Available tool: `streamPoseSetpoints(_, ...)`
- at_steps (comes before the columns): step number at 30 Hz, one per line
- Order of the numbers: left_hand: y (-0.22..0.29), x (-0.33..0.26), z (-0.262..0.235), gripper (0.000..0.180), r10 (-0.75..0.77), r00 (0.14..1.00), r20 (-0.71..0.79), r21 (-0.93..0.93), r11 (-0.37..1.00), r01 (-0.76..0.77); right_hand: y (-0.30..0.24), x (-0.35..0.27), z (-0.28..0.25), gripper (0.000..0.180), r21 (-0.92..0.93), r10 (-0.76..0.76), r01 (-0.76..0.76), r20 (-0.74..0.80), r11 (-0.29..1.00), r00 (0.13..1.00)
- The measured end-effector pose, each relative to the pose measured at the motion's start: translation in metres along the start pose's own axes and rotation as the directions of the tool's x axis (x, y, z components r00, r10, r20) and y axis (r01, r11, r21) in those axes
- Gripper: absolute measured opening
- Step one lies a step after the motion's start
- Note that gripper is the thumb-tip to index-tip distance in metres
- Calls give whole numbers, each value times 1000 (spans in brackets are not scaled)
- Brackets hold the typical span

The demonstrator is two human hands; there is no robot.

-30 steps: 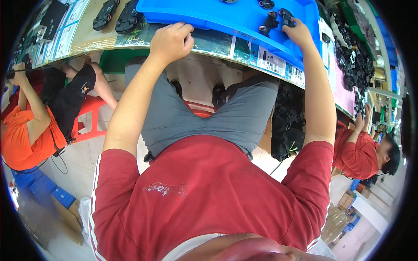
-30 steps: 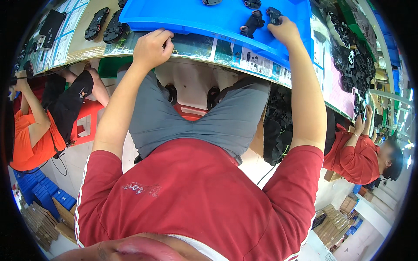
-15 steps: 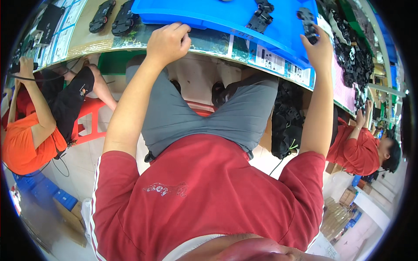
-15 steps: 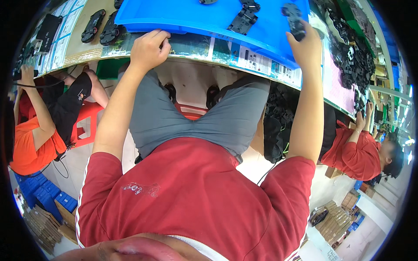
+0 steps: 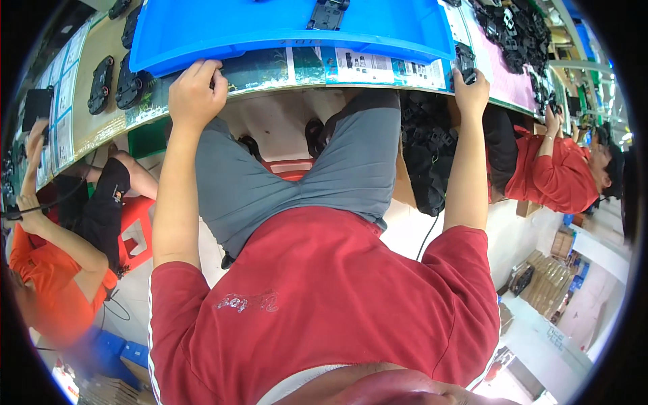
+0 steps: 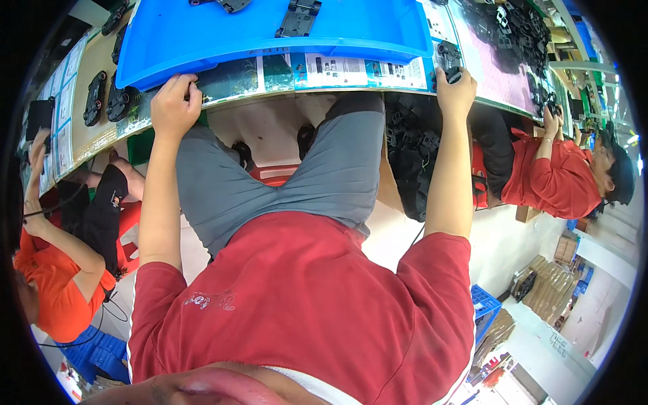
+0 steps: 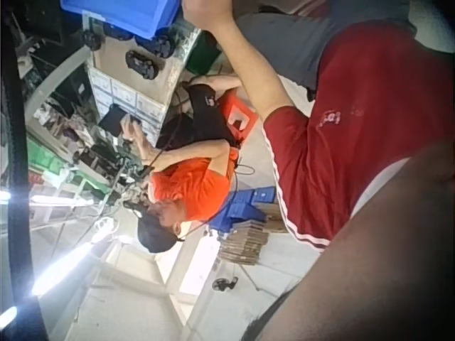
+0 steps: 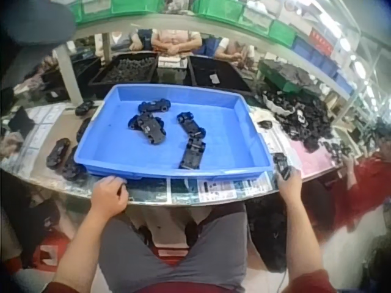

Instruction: Assembling and inspecting small plastic automotive components on a factory production line.

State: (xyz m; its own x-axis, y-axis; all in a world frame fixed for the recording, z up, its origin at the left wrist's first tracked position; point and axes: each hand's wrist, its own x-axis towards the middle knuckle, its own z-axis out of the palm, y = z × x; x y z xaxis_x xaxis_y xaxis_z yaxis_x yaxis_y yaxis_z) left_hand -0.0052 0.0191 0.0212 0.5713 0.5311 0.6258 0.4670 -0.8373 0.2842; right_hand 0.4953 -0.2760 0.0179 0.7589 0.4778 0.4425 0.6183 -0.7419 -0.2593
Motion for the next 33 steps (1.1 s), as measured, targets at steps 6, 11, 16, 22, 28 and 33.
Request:
streamPoseSetpoints(6,-1,-1,1,9,-21,999,27,33,999,20,-6,-10,12,56,-14,-35,34,-80,999,996)
streamPoseSetpoints(11,-1,-4,-1,10,-53,998,47,51,997,50,0,6,-8,52,195,-178,146,163,970,970)
streamPoseSetpoints(16,2,1,1,10,-1,1000,21,12,1000,1,74,71,-21,51,-142,-455,442,-76,886,887)
streamPoseSetpoints(22,4,2,2,10,-17,1000,9,18,1000,17,26,45,12,80,20,54,-54,-7,998,998)
streamPoseSetpoints(28,1,-1,2,9,-7,1000,12,31,999,7,-6,18,29,72,-101,-26,15,-117,995,993)
streamPoseSetpoints(33,1,-1,1,10,-63,996,68,74,996,58,7,45,28,64,4,-43,43,52,999,998)
